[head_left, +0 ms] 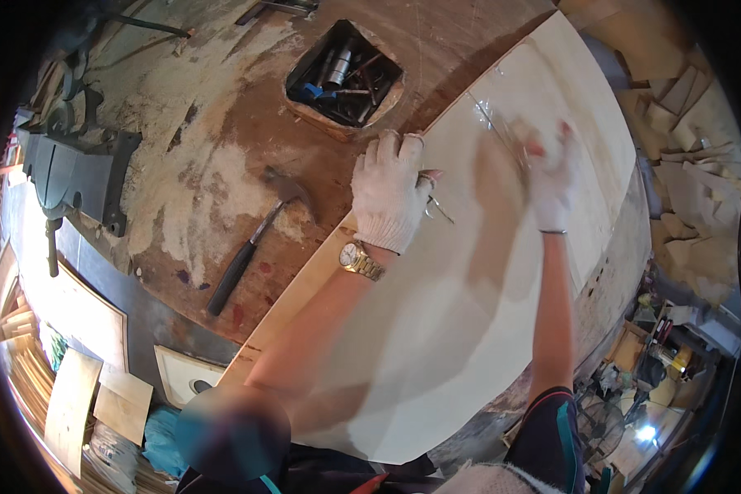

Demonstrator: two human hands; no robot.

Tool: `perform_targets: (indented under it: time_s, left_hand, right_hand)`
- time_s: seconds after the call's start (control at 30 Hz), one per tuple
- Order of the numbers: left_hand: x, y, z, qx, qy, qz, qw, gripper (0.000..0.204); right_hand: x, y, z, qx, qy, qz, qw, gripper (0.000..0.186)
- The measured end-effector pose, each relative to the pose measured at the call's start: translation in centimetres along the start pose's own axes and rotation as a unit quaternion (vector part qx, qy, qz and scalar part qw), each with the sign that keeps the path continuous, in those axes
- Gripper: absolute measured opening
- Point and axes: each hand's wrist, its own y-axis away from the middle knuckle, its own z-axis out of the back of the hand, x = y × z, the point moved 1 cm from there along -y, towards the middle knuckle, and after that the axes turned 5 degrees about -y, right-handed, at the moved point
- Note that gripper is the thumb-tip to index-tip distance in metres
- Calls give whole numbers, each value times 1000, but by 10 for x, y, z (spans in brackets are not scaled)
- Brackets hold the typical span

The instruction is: The person places a large sheet of plywood on a workbench, aligns it, and uses a ruler and pen to mark measurements along the edge. The person then lifts the sheet and moves it to another area, and later measures a black plastic sink with a ruler.

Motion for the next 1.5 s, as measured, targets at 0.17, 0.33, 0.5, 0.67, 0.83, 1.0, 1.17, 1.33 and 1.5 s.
perform_targets:
  time_s: [0.17, 0.33, 0.5, 0.67, 0.83, 1.0, 1.17, 1.33, 1.5]
  left_hand:
    - [-2, -3, -3, 35, 4, -11, 999, 46]
    - [2, -8, -2, 43, 4, 6, 999, 46]
    - [1, -8, 4, 65, 20, 0, 998, 49]
    - [3, -8, 2, 68, 43, 0, 997, 48]
    - [2, -10, 5, 83, 62, 12, 995, 46]
    - [5, -10, 1, 91, 54, 8, 994, 52]
    - [-3, -10, 1, 65, -6, -57, 996, 39]
    - [-2, -3, -13, 75, -110, -146, 980, 33]
    - [-3, 3, -7, 97, -49, -140, 984, 46]
  right_hand:
    - [60, -43, -77, 86, 165, 77, 979, 71]
    - [73, -61, -101, 106, 194, 5, 975, 64]
    - [82, -119, -95, 107, 215, -113, 964, 49]
    - [41, -147, -112, 16, 147, -160, 976, 51]
    - [31, -165, -112, 67, 222, -169, 958, 46]
    - [32, -165, -117, 52, 222, -197, 954, 44]
    - [15, -168, -122, 62, 259, -162, 950, 42]
    - [17, -169, -124, 86, 210, -140, 964, 47]
    - [-16, -176, -121, 138, 130, -101, 977, 53]
